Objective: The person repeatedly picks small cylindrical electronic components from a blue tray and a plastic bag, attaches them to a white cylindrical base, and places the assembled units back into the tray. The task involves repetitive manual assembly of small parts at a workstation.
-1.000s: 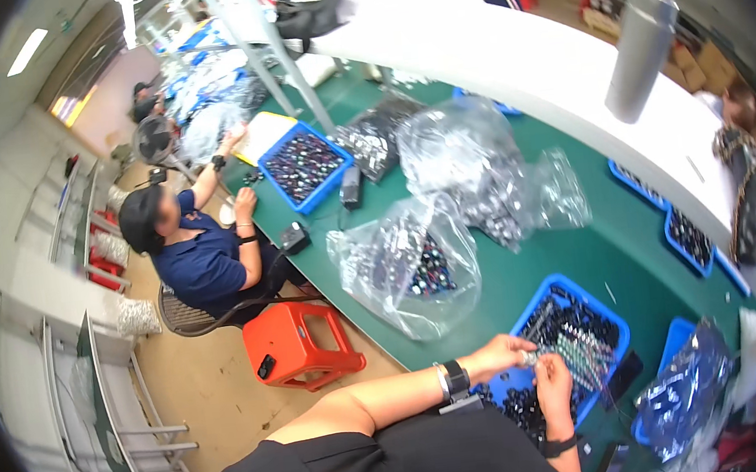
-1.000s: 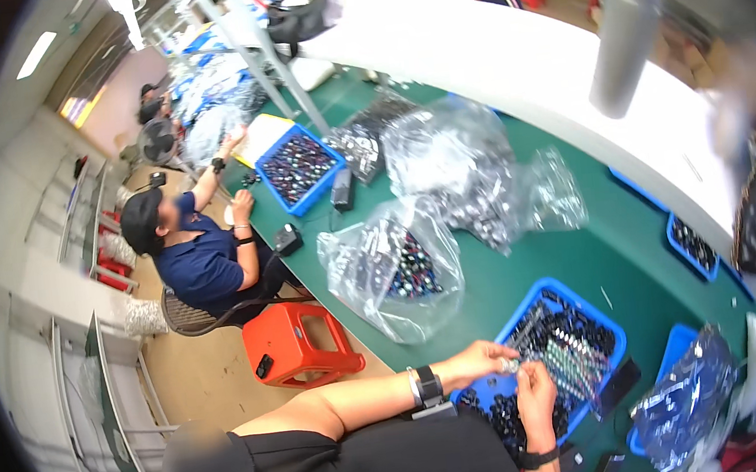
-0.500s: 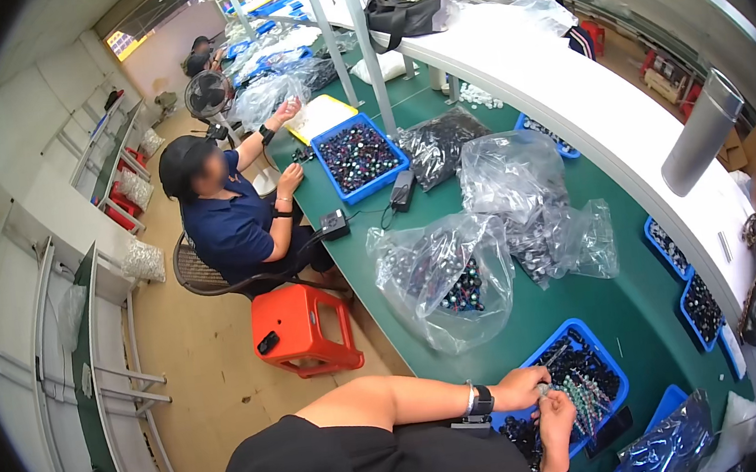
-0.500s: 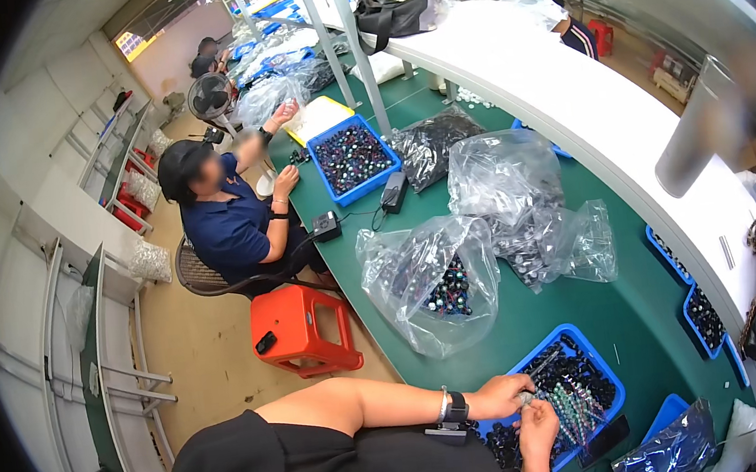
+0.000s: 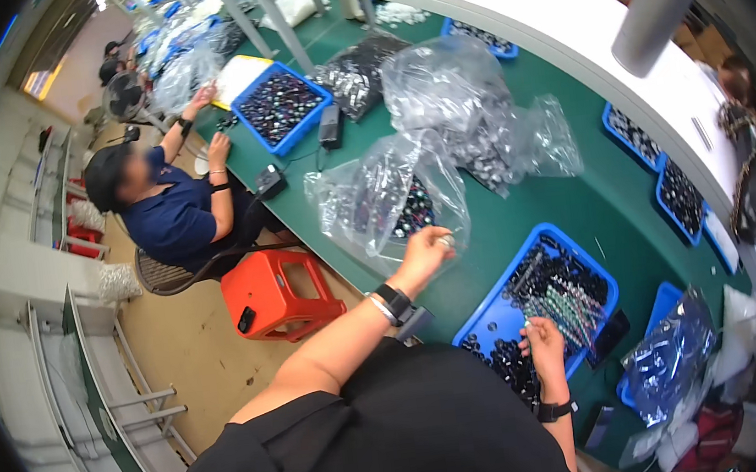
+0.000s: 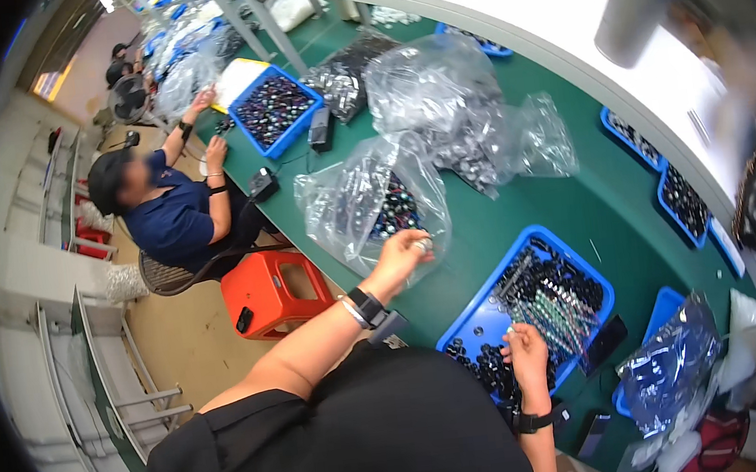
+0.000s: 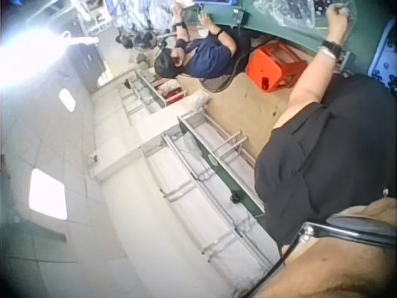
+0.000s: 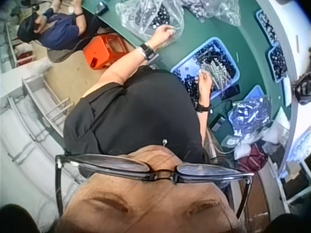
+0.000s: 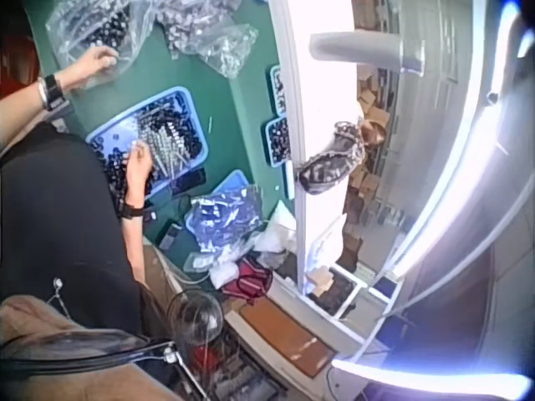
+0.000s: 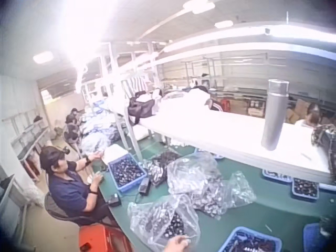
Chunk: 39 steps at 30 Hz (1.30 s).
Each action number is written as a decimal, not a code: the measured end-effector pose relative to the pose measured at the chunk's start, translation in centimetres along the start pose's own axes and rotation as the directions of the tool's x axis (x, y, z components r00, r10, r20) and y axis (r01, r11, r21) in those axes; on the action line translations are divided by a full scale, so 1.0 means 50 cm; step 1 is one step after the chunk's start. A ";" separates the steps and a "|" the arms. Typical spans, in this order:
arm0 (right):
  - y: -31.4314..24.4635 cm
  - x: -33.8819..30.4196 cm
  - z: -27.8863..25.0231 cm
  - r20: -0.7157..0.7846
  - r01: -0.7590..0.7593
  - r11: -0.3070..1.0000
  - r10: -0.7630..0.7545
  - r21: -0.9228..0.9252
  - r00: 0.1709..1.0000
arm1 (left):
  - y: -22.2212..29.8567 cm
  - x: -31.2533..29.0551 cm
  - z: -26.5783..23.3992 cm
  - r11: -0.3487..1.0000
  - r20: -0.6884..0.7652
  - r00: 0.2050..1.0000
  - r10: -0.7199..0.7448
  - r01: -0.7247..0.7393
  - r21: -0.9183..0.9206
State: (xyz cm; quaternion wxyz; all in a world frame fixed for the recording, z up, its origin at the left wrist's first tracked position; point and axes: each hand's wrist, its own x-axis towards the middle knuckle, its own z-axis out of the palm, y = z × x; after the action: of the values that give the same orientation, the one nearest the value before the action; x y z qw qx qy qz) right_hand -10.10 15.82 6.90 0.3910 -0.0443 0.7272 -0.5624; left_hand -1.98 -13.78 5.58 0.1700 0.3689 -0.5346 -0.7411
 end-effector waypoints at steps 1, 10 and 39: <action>0.003 -0.001 -0.002 -0.001 -0.009 1.000 0.009 0.002 1.000 | 0.001 -0.002 -0.005 0.998 -0.045 0.997 0.068 -0.068 0.004; 0.031 -0.001 -0.029 -0.135 0.010 0.997 0.001 0.081 0.991 | 0.061 0.127 -0.147 0.487 -0.160 0.740 0.653 -0.249 0.838; -0.059 -0.011 -0.015 0.017 0.075 0.960 -0.082 0.270 0.996 | -0.016 -0.092 0.209 0.930 0.661 0.657 -0.362 0.202 0.309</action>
State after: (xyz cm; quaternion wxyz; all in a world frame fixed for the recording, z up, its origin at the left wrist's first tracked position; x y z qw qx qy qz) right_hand -11.29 15.61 9.76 0.3809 -0.0276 0.6363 -0.6703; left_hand -6.39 -3.57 8.15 -0.2054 0.1504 -0.5687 -0.7822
